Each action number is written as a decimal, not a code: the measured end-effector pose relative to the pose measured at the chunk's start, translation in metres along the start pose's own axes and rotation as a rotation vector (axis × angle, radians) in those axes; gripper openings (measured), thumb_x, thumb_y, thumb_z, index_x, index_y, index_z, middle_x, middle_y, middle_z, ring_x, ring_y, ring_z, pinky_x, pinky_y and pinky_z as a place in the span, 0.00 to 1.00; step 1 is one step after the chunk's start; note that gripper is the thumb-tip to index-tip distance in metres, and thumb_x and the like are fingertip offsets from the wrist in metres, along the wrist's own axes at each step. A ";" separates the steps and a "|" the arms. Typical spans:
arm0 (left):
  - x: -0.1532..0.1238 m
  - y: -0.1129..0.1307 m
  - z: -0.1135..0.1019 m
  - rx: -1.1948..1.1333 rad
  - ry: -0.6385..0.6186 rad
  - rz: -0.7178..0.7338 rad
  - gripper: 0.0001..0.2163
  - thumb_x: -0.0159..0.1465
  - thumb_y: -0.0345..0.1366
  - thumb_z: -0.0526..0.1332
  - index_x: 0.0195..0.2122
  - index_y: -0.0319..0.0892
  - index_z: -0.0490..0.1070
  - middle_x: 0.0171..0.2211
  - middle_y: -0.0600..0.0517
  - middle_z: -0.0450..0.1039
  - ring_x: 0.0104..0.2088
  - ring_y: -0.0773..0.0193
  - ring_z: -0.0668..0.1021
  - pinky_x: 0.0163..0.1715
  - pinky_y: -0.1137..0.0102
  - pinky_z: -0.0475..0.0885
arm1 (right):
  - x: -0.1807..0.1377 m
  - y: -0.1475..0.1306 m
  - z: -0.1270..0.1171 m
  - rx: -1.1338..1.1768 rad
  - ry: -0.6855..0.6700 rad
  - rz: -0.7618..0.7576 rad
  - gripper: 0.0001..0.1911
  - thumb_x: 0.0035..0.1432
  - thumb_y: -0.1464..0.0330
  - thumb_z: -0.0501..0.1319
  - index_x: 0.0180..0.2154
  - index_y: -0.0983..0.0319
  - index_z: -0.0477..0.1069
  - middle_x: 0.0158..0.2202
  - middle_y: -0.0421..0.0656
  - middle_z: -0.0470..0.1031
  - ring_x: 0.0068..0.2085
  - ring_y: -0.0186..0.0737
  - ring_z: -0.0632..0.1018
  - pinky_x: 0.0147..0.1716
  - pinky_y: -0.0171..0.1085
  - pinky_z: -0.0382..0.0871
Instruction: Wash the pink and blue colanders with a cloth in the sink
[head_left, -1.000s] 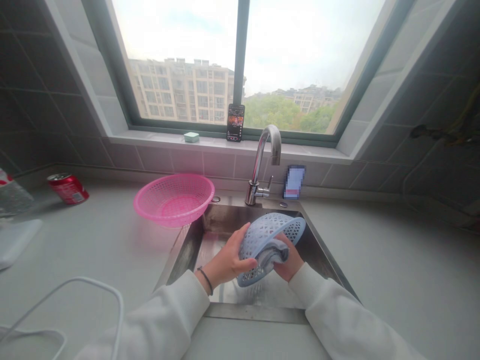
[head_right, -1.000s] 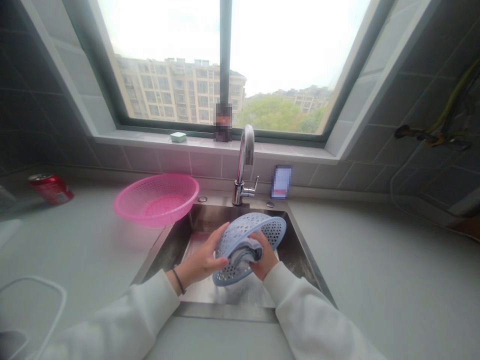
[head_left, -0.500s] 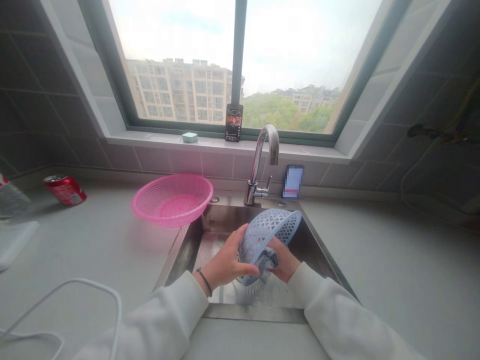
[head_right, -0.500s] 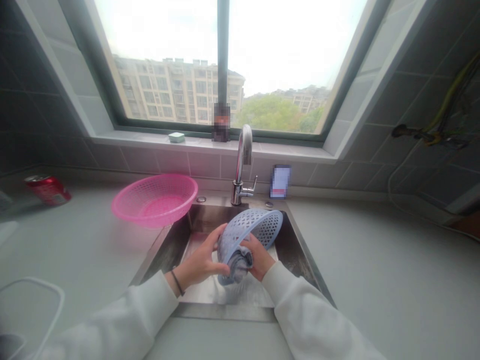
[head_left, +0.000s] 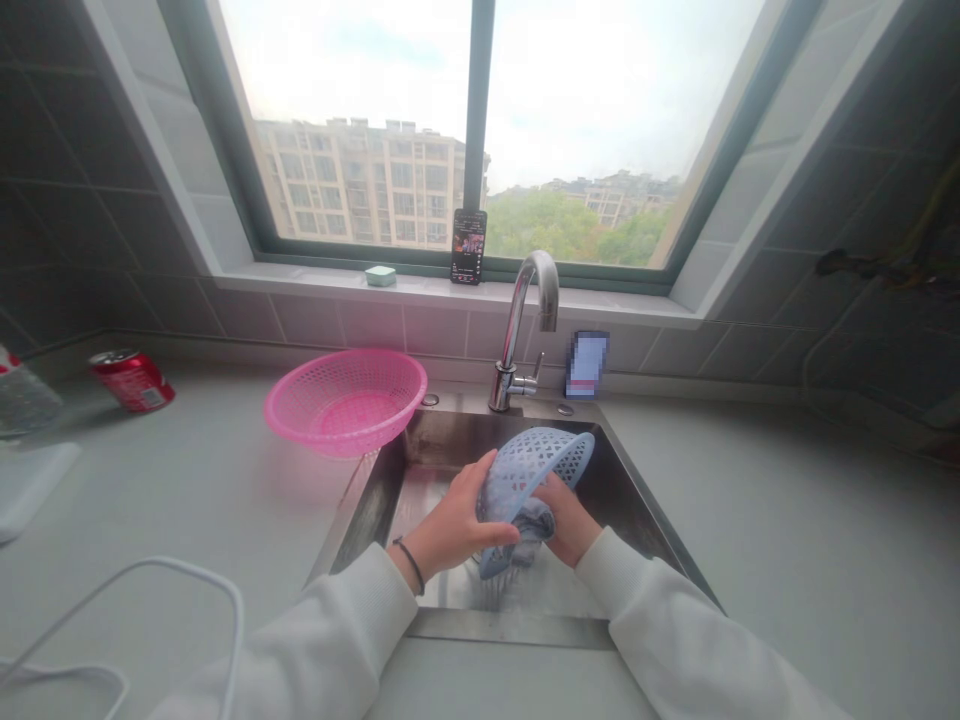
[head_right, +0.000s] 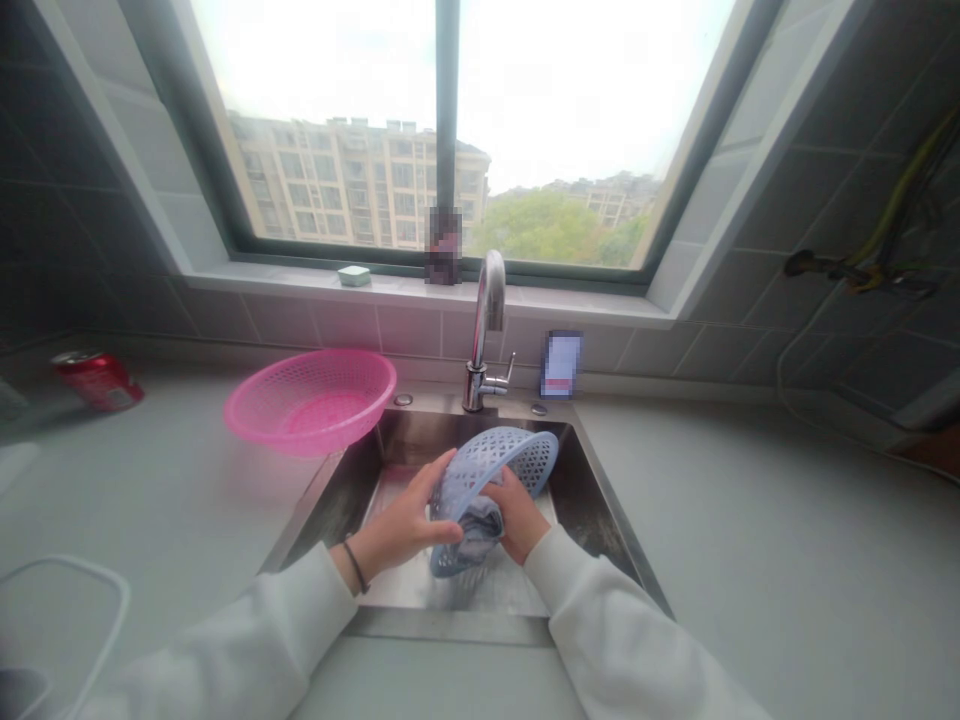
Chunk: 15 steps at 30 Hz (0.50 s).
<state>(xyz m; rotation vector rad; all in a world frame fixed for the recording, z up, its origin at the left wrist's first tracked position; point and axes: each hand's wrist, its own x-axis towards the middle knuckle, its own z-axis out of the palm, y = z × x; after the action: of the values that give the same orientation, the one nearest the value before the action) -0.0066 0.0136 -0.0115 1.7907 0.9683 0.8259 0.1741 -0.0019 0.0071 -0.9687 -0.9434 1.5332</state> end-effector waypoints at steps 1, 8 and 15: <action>0.000 0.002 0.000 0.006 0.002 0.009 0.57 0.47 0.54 0.76 0.73 0.42 0.50 0.69 0.35 0.56 0.69 0.35 0.59 0.69 0.44 0.51 | -0.001 -0.001 0.001 0.012 -0.026 -0.008 0.20 0.48 0.66 0.70 0.45 0.59 0.76 0.44 0.45 0.84 0.48 0.53 0.82 0.51 0.50 0.75; -0.002 0.008 -0.003 0.001 -0.009 0.057 0.58 0.45 0.51 0.78 0.73 0.50 0.50 0.68 0.40 0.56 0.69 0.36 0.59 0.69 0.43 0.51 | -0.008 -0.011 0.004 -0.036 -0.117 -0.019 0.22 0.54 0.52 0.66 0.46 0.56 0.77 0.47 0.48 0.83 0.51 0.55 0.81 0.51 0.52 0.75; -0.005 0.014 -0.005 0.031 -0.033 0.086 0.54 0.47 0.41 0.77 0.73 0.49 0.50 0.66 0.40 0.57 0.67 0.40 0.62 0.69 0.46 0.54 | 0.000 0.002 -0.015 0.090 -0.020 0.050 0.18 0.50 0.55 0.67 0.41 0.57 0.79 0.43 0.48 0.84 0.52 0.59 0.81 0.51 0.55 0.75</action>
<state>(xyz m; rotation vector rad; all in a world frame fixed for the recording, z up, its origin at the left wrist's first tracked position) -0.0093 0.0068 0.0023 1.8780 0.8923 0.8361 0.1871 -0.0012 -0.0001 -0.9210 -0.8621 1.6159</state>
